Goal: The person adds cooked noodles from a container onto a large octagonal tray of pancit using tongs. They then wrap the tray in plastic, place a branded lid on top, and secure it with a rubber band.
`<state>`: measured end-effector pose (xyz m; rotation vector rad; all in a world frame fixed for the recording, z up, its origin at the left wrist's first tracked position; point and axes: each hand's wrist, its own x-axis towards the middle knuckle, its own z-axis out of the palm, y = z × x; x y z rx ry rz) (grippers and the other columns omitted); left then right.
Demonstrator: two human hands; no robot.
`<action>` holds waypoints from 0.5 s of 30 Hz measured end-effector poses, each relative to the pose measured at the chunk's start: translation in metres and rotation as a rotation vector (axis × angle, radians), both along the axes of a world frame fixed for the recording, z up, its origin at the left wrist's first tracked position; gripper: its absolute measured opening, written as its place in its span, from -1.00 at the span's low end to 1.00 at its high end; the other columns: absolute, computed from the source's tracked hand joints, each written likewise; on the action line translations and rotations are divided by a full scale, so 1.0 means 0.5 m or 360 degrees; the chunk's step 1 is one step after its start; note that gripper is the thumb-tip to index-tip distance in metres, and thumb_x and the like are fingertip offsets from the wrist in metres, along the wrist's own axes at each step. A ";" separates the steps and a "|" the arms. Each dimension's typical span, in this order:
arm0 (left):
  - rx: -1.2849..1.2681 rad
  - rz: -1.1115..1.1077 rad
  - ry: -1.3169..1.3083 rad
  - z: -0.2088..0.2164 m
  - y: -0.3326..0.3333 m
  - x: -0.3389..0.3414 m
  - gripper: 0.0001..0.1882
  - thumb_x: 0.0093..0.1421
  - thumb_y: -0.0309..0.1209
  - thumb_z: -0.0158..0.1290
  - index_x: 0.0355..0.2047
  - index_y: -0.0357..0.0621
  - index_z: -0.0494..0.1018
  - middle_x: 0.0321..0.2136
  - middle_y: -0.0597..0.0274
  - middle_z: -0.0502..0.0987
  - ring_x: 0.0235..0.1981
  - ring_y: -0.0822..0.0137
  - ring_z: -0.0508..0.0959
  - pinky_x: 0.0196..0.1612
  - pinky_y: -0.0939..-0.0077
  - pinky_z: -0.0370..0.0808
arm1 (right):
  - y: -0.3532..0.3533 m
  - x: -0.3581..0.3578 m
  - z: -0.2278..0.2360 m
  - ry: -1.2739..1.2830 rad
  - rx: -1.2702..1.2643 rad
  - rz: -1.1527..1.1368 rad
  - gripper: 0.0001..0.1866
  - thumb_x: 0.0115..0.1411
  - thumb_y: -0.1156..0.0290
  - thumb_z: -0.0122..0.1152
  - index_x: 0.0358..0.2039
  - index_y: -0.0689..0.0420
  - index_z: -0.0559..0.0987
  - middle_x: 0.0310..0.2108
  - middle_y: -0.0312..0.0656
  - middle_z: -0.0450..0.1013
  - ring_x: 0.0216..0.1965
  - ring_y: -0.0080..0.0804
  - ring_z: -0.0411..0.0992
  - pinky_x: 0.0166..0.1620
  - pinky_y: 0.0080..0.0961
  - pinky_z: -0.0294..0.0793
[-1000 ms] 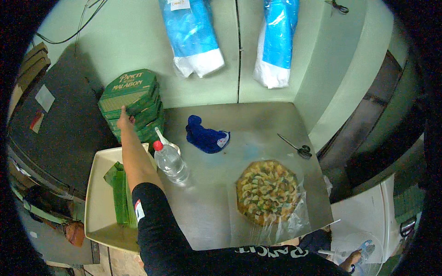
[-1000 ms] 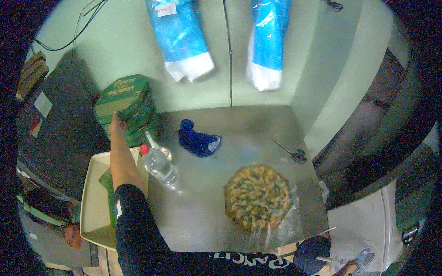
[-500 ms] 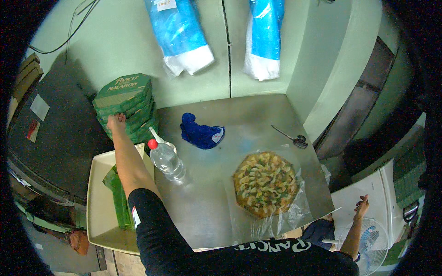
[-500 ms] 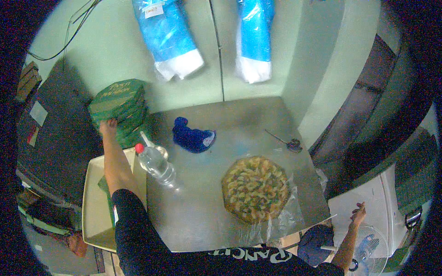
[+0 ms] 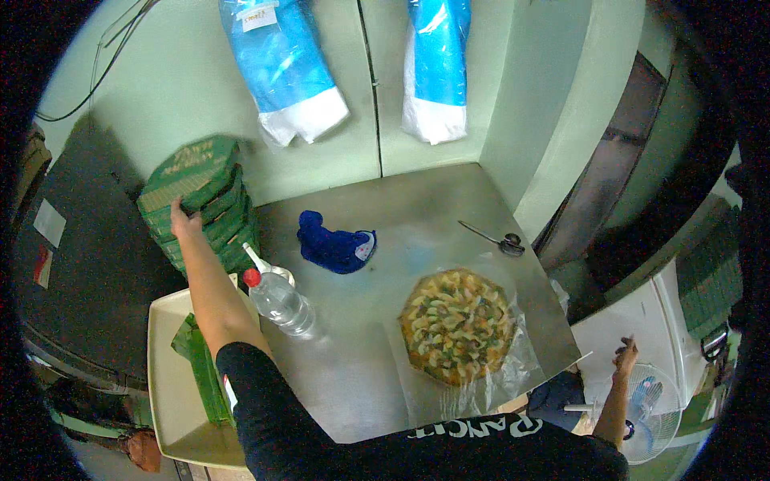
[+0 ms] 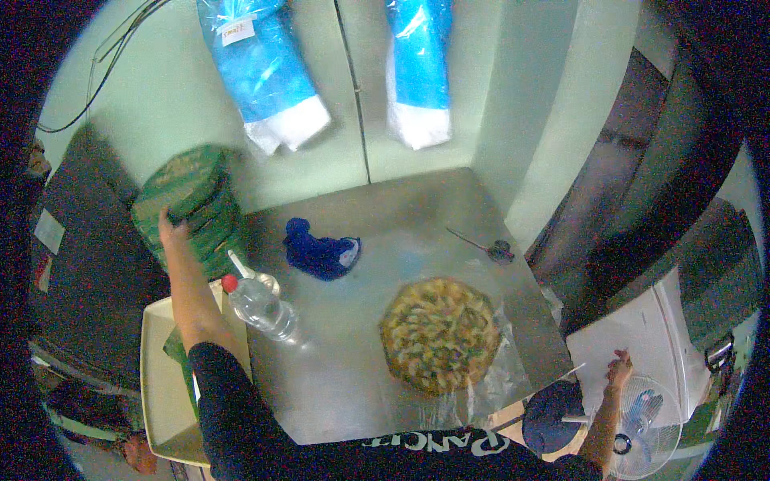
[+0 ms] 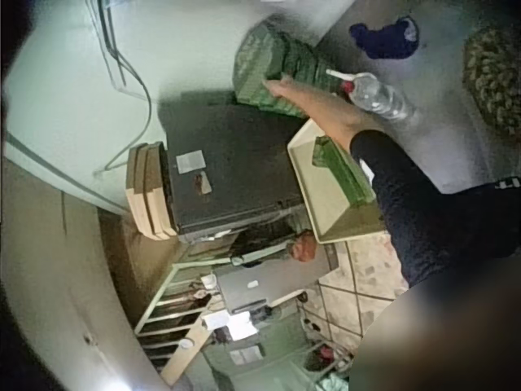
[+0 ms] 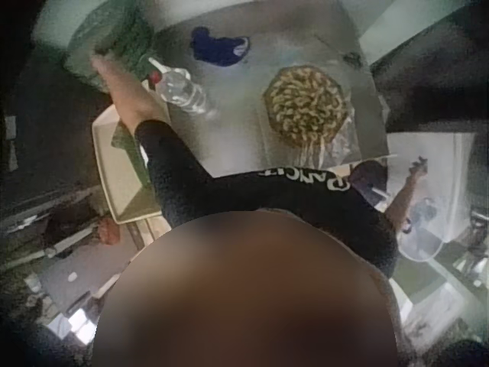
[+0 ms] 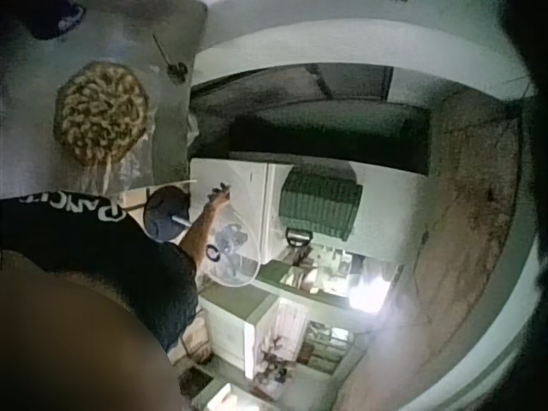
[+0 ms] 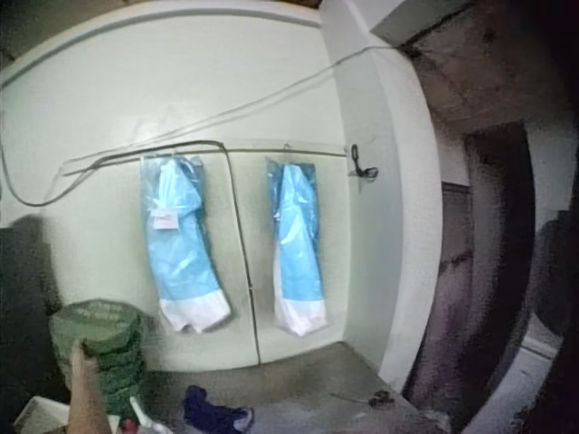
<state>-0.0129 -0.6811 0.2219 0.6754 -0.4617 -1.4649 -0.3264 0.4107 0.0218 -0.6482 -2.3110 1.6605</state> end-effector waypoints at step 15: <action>-0.0674 -0.1128 0.0036 0.152 0.861 -0.267 -0.64 0.08 -0.46 0.16 -0.13 -0.12 0.32 -0.19 0.24 0.43 -0.15 0.28 0.44 -0.11 0.26 0.40 | -0.811 0.096 0.361 0.0572 -0.1681 0.2052 -0.34 0.20 0.16 0.10 0.26 0.03 0.14 0.20 -0.07 0.19 0.20 -0.19 0.18 0.22 -0.22 0.12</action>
